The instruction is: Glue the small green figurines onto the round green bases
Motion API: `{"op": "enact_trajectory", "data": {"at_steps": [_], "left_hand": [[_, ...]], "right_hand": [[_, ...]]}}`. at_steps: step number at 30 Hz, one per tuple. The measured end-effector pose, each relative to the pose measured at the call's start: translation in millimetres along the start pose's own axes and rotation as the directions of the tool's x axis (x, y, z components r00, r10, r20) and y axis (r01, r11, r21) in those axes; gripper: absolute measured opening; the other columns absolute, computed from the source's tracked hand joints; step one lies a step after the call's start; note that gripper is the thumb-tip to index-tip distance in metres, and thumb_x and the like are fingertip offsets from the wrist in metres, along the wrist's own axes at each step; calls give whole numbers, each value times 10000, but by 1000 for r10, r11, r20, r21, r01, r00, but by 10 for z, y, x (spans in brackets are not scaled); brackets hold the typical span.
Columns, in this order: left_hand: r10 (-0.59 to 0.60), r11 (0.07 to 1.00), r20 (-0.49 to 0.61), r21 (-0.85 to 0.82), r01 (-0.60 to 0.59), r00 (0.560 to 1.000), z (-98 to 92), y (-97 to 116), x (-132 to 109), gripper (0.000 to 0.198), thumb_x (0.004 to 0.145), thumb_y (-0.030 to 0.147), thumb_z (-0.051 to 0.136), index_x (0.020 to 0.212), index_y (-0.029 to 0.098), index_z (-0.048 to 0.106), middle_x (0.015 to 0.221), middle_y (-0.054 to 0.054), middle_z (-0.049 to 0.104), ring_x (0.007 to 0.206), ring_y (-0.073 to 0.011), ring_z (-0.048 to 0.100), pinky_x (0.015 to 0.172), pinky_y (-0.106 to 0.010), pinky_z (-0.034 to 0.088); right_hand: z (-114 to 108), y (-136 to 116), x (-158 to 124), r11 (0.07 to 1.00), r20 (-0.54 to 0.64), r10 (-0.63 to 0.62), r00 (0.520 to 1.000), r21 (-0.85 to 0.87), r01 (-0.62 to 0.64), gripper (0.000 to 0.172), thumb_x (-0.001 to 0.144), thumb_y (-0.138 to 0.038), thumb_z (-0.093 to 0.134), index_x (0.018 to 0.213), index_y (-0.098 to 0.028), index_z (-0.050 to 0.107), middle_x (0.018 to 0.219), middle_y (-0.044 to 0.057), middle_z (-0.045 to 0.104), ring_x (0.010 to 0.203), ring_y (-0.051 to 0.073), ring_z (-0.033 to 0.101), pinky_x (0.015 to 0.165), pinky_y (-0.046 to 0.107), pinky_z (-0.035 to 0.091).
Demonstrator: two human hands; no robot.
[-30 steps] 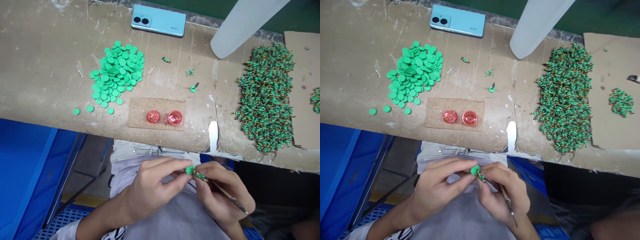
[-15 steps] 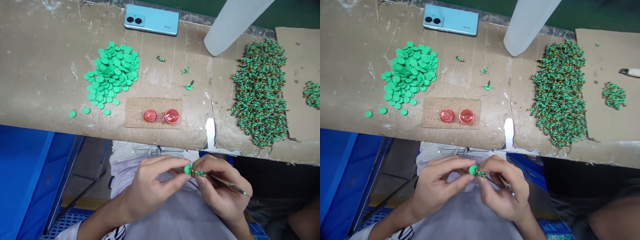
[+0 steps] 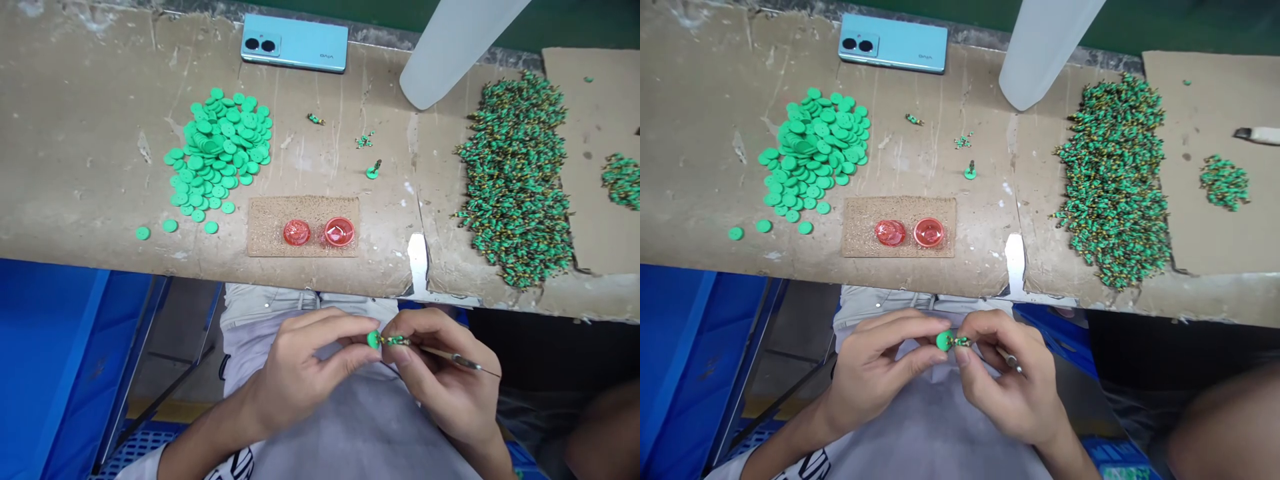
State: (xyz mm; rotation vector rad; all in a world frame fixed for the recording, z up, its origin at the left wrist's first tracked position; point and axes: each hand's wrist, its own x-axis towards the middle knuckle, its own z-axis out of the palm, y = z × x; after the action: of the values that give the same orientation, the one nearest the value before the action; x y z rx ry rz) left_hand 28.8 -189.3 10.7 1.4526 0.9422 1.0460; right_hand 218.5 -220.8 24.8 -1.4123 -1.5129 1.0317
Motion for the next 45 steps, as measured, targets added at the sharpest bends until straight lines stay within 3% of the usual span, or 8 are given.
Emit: {"op": "enact_trajectory", "data": {"at_steps": [11, 17, 23, 31, 45], "left_hand": [[-96, 981, 4, -166, 96, 995, 10, -78, -12, 179, 861, 353, 837, 909, 183, 808, 783, -49, 808, 688, -157, 764, 663, -222, 621], [-174, 940, 21, -296, 173, 984, 51, -130, -10, 315, 802, 470, 865, 744, 173, 776, 652, -36, 765, 568, -141, 713, 560, -214, 583], [-215, 897, 65, -381, 223, 974, 56, -136, -22, 228, 805, 363, 887, 764, 171, 770, 639, -24, 756, 531, -122, 687, 510, -185, 557], [-164, 895, 141, -395, 207, 976, 37, -166, -73, 183, 864, 322, 841, 811, 172, 750, 701, -40, 773, 626, -145, 740, 617, -216, 593], [-174, 759, 224, -589, 276, 959, 70, -249, -158, 78, 892, 176, 810, 900, 139, 742, 733, -39, 787, 667, -177, 796, 635, -213, 626]], "right_hand": [[2, -47, 60, 961, 127, 171, 977, 199, -194, 138, 964, -308, 687, 877, -202, 667, 575, -14, 642, 450, 126, 580, 396, 205, 419], [2, -39, 91, 882, 259, 250, 933, 337, -330, 190, 971, -369, 686, 897, -194, 689, 596, -9, 661, 493, 121, 602, 461, 200, 470], [-18, -6, 103, 809, 358, 276, 892, 415, -416, 266, 968, -426, 689, 889, -173, 675, 581, -4, 649, 469, 101, 557, 442, 188, 413], [-9, 2, 140, 702, 470, 246, 848, 516, -490, 237, 973, -392, 686, 892, -175, 635, 619, -16, 636, 482, 80, 529, 457, 171, 404], [-20, 5, 148, 567, 530, 297, 794, 571, -594, 255, 909, -384, 770, 858, -163, 653, 627, -1, 656, 464, 62, 469, 442, 171, 343]]}}
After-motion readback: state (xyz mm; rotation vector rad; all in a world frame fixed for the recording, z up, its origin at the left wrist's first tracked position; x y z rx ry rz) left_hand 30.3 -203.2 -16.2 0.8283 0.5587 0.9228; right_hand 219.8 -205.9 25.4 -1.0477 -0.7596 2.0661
